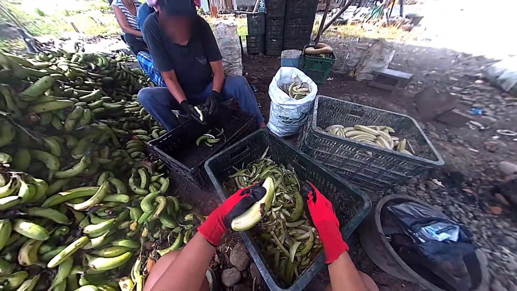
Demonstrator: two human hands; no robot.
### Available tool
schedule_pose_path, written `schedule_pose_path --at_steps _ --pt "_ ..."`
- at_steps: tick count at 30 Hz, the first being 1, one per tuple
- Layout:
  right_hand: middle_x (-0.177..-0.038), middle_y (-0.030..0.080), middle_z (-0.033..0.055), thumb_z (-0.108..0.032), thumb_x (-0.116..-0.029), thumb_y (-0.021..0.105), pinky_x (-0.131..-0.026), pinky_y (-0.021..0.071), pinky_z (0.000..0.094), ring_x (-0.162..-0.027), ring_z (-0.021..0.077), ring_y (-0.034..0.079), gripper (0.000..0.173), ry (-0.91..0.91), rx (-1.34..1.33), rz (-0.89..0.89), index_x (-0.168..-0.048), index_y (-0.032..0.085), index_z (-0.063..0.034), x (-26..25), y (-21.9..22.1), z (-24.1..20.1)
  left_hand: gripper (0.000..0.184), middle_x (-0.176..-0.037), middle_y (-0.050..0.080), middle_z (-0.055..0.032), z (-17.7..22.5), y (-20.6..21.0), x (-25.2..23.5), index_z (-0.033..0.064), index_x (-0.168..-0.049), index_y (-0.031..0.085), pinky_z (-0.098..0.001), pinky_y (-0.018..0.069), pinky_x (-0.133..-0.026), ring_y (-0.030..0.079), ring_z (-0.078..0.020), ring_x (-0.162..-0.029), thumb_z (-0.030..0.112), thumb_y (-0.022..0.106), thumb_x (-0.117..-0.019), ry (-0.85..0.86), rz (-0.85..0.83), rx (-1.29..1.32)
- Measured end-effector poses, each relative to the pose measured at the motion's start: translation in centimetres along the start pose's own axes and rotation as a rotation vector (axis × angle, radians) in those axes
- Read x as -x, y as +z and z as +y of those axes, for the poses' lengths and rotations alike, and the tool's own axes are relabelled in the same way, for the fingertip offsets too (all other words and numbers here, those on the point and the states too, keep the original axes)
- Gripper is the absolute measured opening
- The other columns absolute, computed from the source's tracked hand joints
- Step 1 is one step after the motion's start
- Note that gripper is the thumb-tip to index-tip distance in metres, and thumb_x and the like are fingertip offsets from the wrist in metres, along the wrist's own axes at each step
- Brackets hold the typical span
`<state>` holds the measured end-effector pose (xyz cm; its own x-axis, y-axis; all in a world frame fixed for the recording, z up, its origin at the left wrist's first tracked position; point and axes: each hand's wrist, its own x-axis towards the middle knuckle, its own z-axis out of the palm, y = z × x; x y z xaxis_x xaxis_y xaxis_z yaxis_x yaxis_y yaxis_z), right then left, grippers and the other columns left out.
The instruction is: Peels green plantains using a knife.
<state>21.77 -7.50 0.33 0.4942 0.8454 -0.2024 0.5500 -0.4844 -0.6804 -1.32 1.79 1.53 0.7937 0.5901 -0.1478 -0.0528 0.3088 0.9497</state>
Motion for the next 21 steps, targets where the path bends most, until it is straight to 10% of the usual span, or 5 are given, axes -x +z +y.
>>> schedule_pose_path --at_steps 4,8,12,17,21 --pt "-0.082 0.062 0.0029 -0.034 -0.1114 0.039 -0.052 0.0549 0.0283 -0.058 0.0107 0.060 0.039 -0.158 -0.839 -0.278 -0.134 0.052 -0.0049 1.1 4.6 1.1 0.037 -0.085 0.066 -0.0085 -1.2 0.3 -2.1 0.0033 -0.132 0.046 -0.0343 0.0614 -0.063 0.069 -0.0177 -0.071 0.029 0.031 -0.1109 0.244 0.498 0.193" --pt "-0.125 0.068 0.0177 -0.027 -0.1111 0.039 -0.103 0.0503 0.0429 -0.115 0.0248 0.066 0.044 -0.155 -0.279 -0.208 -0.148 0.052 -0.0054 4.4 6.5 -1.9 0.048 -0.116 0.058 -0.0154 -1.4 0.9 -3.5 0.0033 -0.154 0.029 -0.0327 0.0561 -0.083 0.063 -0.0163 -0.094 0.026 0.030 -0.1126 0.349 1.026 0.124" --pt "-0.139 0.060 0.0259 -0.023 -0.1037 0.050 -0.114 0.0364 0.0619 -0.131 0.0430 0.056 0.053 -0.195 0.156 -0.102 -0.156 0.045 -0.0165 7.4 6.2 -3.9 0.050 -0.139 0.051 -0.0225 -1.0 1.3 -3.7 0.0020 -0.157 0.024 -0.0344 0.0494 -0.100 0.058 -0.0211 -0.117 0.023 0.034 -0.1127 0.339 1.268 0.056" --pt "-0.139 0.058 0.0273 -0.029 -0.0990 0.060 -0.118 0.0199 0.0709 -0.133 0.0472 0.052 0.054 -0.226 0.316 0.007 -0.153 0.052 -0.0290 7.2 5.7 -3.5 0.042 -0.112 0.061 -0.0176 -1.1 0.7 -3.7 0.0008 -0.148 0.038 -0.0350 0.0587 -0.078 0.066 -0.0180 -0.089 0.022 0.037 -0.1123 0.315 1.067 0.144" --pt "-0.140 0.060 0.0230 -0.030 -0.1040 0.052 -0.120 0.0169 0.0693 -0.134 0.0425 0.053 0.051 -0.163 0.330 -0.014 -0.155 0.048 -0.0321 3.9 4.1 -3.4 0.036 -0.117 0.063 -0.0132 -1.4 1.0 -3.0 -0.0031 -0.141 0.049 -0.0266 0.0531 -0.087 0.063 -0.0098 -0.098 0.015 0.039 -0.1107 0.145 0.710 -0.078"
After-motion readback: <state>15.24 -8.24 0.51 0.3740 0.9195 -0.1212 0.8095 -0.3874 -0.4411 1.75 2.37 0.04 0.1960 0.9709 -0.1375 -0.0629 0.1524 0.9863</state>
